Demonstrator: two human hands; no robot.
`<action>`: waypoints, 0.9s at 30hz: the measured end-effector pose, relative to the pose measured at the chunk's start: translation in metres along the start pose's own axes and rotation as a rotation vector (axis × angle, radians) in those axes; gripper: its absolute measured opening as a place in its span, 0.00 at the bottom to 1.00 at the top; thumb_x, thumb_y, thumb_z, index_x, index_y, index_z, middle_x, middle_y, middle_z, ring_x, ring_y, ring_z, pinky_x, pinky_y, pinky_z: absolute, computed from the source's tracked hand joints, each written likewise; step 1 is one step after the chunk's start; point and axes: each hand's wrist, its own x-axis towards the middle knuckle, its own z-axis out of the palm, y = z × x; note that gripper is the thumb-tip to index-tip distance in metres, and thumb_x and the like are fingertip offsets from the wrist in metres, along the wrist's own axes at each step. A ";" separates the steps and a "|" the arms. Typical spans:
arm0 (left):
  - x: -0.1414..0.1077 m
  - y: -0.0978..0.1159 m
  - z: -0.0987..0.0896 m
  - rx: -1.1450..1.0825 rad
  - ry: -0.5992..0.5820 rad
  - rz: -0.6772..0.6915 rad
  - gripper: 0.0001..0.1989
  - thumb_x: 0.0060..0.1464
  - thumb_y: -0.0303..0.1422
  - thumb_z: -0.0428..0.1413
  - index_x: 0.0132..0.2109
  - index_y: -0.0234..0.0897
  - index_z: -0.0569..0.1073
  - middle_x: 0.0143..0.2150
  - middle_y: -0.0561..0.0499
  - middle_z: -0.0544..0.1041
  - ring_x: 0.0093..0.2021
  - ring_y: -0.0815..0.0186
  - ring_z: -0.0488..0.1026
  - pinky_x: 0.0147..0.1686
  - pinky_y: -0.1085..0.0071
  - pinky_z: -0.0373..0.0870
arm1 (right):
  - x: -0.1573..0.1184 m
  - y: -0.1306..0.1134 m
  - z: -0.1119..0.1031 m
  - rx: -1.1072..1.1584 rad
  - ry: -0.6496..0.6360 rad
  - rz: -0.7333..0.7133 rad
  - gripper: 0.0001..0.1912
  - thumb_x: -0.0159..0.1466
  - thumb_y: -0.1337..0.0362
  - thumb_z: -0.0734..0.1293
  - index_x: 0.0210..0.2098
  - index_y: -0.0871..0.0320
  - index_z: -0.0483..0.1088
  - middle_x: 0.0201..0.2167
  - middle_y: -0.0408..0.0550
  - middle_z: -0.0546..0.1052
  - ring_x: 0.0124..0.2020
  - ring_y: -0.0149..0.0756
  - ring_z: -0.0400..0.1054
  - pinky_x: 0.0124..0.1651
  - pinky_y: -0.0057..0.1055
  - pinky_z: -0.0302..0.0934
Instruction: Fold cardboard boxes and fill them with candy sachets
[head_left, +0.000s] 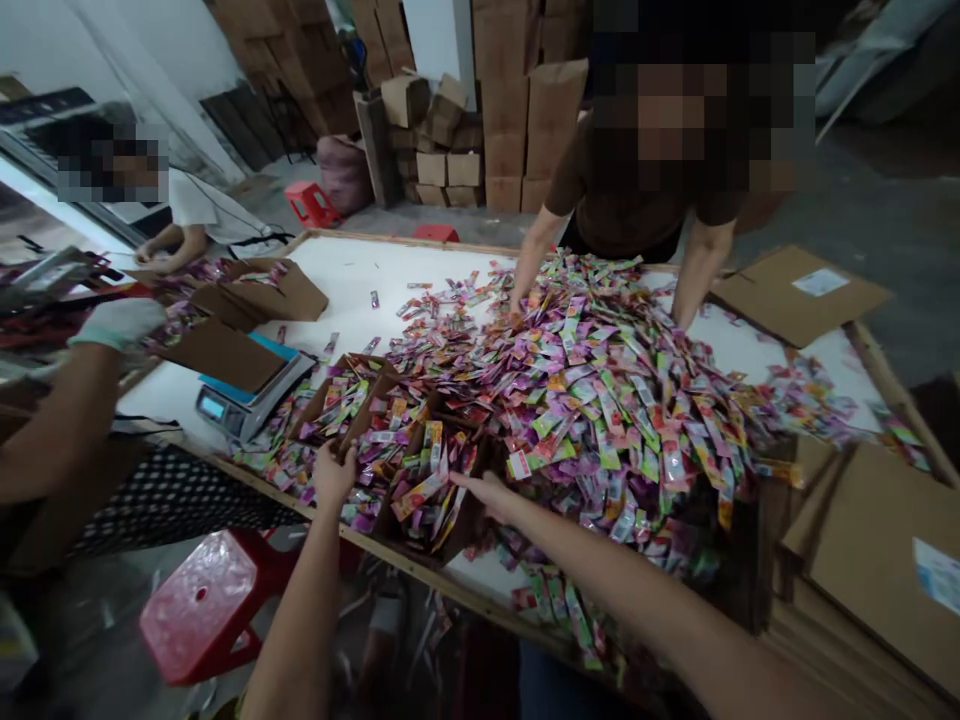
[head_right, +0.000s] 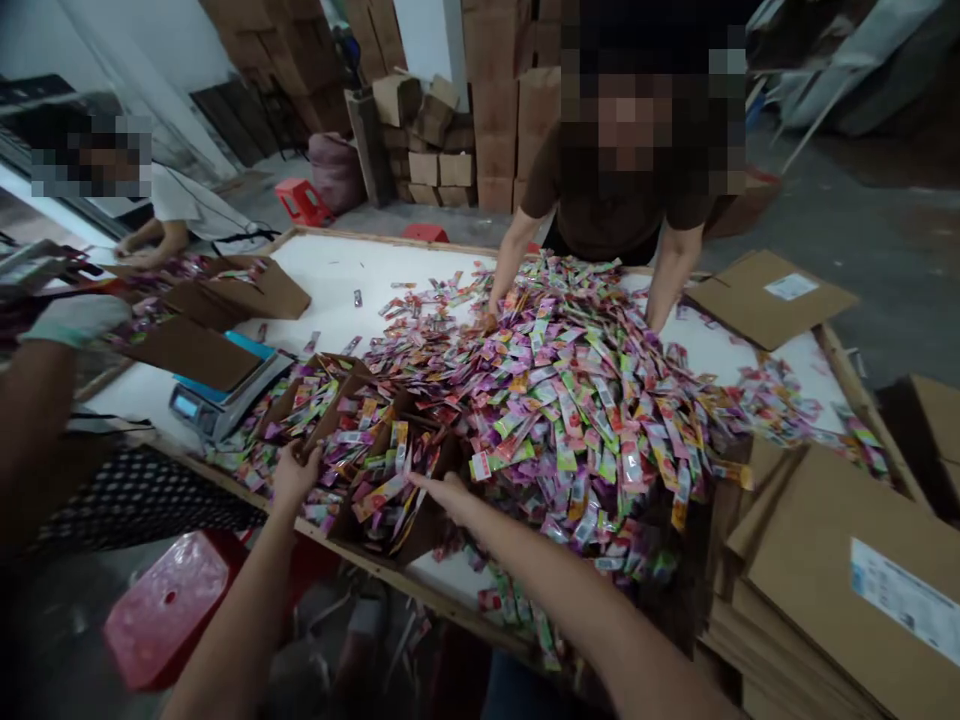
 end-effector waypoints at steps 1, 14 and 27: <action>-0.012 -0.002 -0.009 -0.021 0.041 0.037 0.25 0.51 0.36 0.53 0.53 0.23 0.68 0.51 0.30 0.74 0.53 0.48 0.71 0.52 0.55 0.66 | -0.014 -0.003 -0.011 -0.074 0.004 -0.065 0.28 0.50 0.60 0.74 0.49 0.60 0.69 0.37 0.50 0.78 0.38 0.41 0.72 0.43 0.39 0.67; -0.300 0.023 0.063 -0.418 -0.289 0.558 0.20 0.53 0.31 0.52 0.54 0.34 0.68 0.52 0.35 0.70 0.54 0.52 0.69 0.52 0.51 0.68 | -0.067 -0.087 -0.189 -1.617 0.546 -0.374 0.24 0.63 0.72 0.61 0.58 0.55 0.66 0.60 0.60 0.64 0.54 0.52 0.65 0.51 0.43 0.62; -0.180 0.025 0.003 -0.812 0.154 -0.060 0.28 0.54 0.50 0.50 0.53 0.34 0.63 0.49 0.37 0.69 0.50 0.54 0.70 0.49 0.55 0.67 | -0.089 -0.131 -0.005 -1.582 -0.096 -0.862 0.15 0.63 0.69 0.63 0.49 0.55 0.71 0.48 0.51 0.73 0.45 0.43 0.70 0.45 0.34 0.62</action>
